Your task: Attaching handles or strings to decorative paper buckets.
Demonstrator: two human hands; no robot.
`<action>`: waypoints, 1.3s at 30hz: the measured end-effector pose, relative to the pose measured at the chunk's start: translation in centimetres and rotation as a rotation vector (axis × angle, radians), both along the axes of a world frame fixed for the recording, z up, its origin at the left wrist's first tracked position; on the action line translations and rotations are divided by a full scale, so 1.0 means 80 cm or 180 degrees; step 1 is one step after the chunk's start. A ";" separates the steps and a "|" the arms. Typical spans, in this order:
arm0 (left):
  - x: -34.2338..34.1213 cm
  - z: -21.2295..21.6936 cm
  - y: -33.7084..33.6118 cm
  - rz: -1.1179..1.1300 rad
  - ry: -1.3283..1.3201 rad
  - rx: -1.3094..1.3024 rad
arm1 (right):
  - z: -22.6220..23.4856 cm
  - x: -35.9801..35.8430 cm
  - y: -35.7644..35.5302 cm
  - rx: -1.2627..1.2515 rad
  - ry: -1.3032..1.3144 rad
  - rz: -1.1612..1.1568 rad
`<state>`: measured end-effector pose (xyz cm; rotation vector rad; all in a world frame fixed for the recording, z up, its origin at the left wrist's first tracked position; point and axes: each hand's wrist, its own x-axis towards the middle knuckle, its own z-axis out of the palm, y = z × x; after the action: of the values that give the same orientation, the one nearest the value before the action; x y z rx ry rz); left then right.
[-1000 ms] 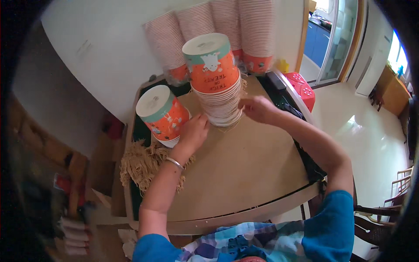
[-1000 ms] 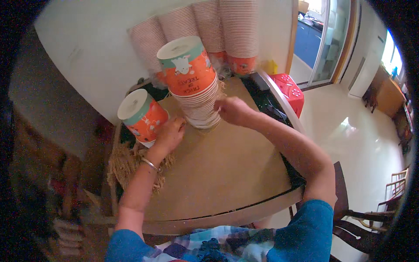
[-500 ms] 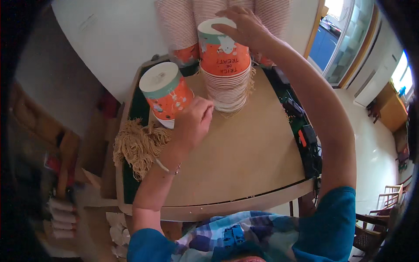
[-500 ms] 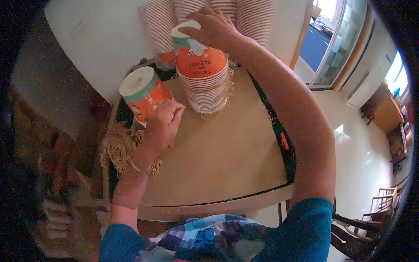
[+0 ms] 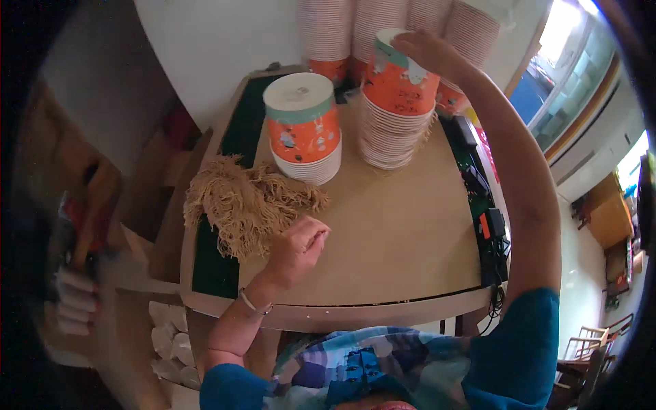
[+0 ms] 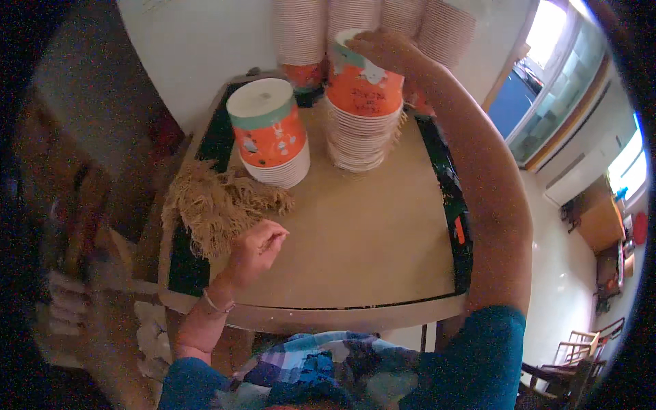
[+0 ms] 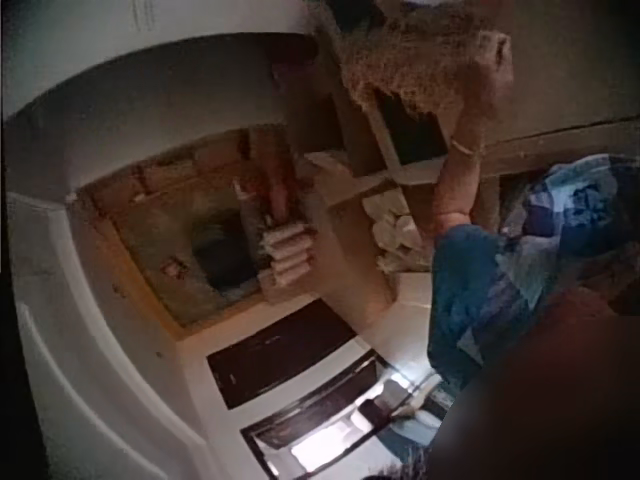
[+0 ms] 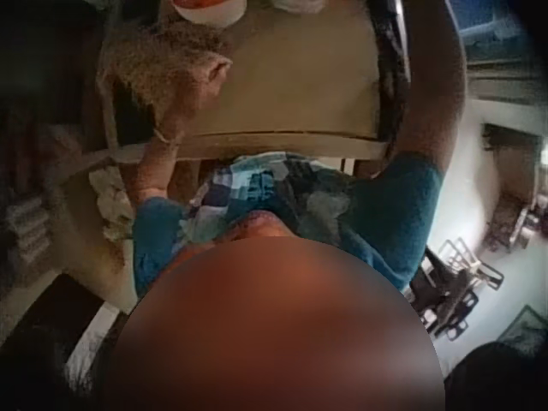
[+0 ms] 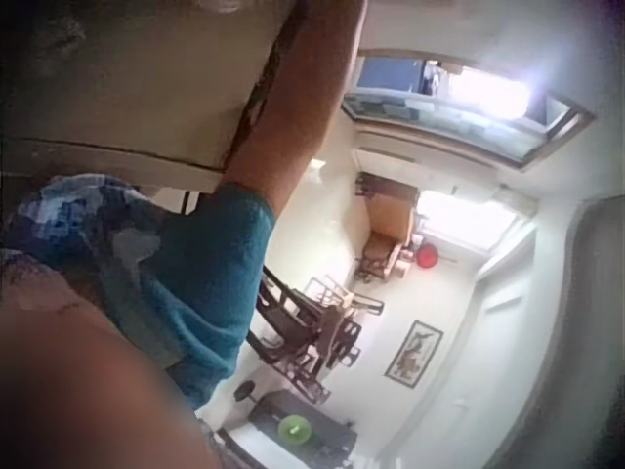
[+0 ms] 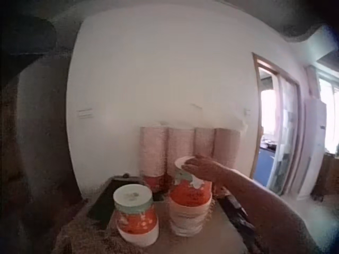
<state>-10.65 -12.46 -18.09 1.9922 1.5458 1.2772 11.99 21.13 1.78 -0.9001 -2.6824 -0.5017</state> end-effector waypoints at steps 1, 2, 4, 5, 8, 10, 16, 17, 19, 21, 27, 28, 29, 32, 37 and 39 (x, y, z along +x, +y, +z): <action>-0.002 0.002 -0.002 -0.0045 -0.0029 -0.0028 | -0.002 0.006 0.003 0.0812 -0.0614 0.0136; -0.004 0.004 -0.004 -0.0086 -0.0052 -0.0055 | -0.004 0.012 0.007 0.0853 -0.0629 0.0178; -0.011 0.022 0.005 0.0077 -0.0167 0.0161 | -0.001 0.023 0.012 0.1009 -0.0684 0.0216; -0.023 0.031 0.008 0.0282 -0.0252 0.0315 | -0.006 0.000 -0.005 -0.0121 0.1032 -0.0296; -0.085 0.030 0.049 0.0651 -0.0407 0.0557 | 0.005 -0.048 -0.075 0.0372 0.1503 0.0420; -0.107 0.057 0.075 0.0587 -0.0644 0.0471 | -0.024 -0.089 -0.128 -0.0361 0.1775 0.0808; -0.143 0.067 0.172 0.0789 -0.0749 0.0512 | -0.111 -0.157 -0.157 -0.1272 0.2551 0.0586; -0.141 0.065 0.187 0.0775 -0.0755 0.0525 | -0.123 -0.158 -0.148 -0.1253 0.2549 0.0579; -0.142 0.066 0.202 0.0640 -0.0609 0.0531 | -0.151 -0.167 -0.129 -0.1146 0.2608 0.0490; -0.138 0.072 0.212 0.0307 -0.0831 0.0375 | -0.176 -0.168 -0.100 -0.1284 0.2738 0.0719; -0.145 0.079 0.221 -0.0179 -0.1377 -0.0166 | -0.169 -0.180 -0.105 -0.1928 0.3147 0.0816; -0.145 0.075 0.225 -0.0142 -0.1228 0.0110 | -0.173 -0.179 -0.097 -0.1693 0.3170 0.0812; -0.144 0.075 0.222 -0.0141 -0.1233 0.0079 | -0.175 -0.180 -0.099 -0.1719 0.3173 0.0792; -0.148 0.077 0.222 -0.0143 -0.1260 0.0049 | -0.174 -0.186 -0.100 -0.1831 0.3378 0.1107; -0.149 0.101 0.216 -0.0238 -0.1276 0.0006 | -0.158 -0.183 -0.094 -0.0931 0.2970 0.1029; -0.144 0.110 0.215 -0.0356 -0.1421 0.0067 | -0.150 -0.180 -0.093 -0.0865 0.3076 0.1206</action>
<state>-22.14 4.71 -9.28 1.6290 1.1949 1.5619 -2.42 13.68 -10.22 -0.4693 -1.9372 0.3294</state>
